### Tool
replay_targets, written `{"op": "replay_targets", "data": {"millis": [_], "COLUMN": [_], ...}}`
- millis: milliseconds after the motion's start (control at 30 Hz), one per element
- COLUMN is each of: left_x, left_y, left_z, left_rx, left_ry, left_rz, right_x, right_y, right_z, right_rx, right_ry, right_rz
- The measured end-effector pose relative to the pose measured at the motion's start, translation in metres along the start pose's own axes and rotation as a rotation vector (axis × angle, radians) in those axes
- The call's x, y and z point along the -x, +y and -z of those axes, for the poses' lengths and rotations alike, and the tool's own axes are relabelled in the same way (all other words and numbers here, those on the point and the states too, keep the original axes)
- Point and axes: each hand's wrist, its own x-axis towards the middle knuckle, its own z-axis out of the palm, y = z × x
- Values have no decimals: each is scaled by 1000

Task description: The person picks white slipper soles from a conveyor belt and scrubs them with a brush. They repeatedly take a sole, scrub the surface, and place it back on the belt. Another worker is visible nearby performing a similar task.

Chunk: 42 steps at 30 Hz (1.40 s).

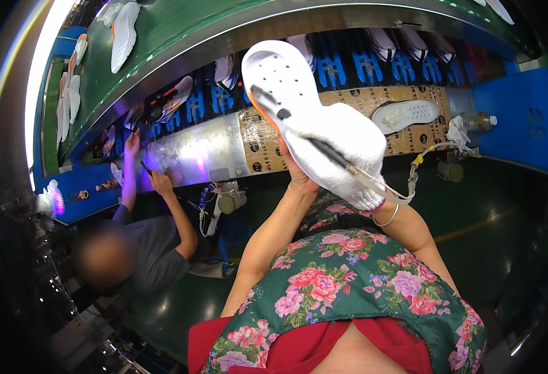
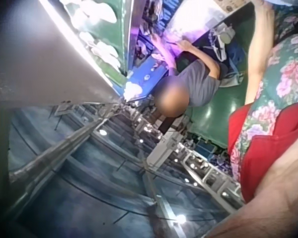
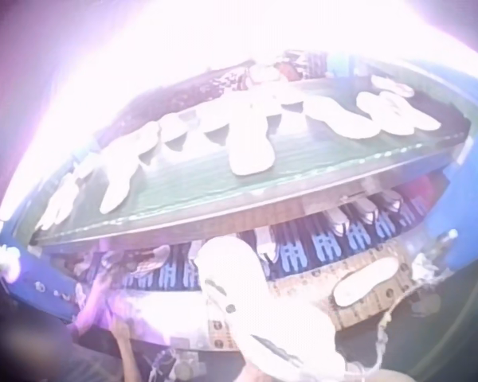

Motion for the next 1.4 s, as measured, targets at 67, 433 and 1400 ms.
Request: {"op": "replay_targets", "data": {"millis": [67, 433, 1400], "left_x": [-9, -21, -52], "left_y": [1, 21, 61], "left_z": [9, 6, -7], "left_rx": [160, 234, 357], "left_ry": [3, -130, -636], "left_rz": [55, -58, 78], "right_x": [-2, 13, 26], "right_y": [0, 22, 23], "right_z": [-1, -4, 1], "right_rx": [-138, -290, -236], "right_ry": [-14, 5, -188], "right_rz": [-60, -147, -75]}}
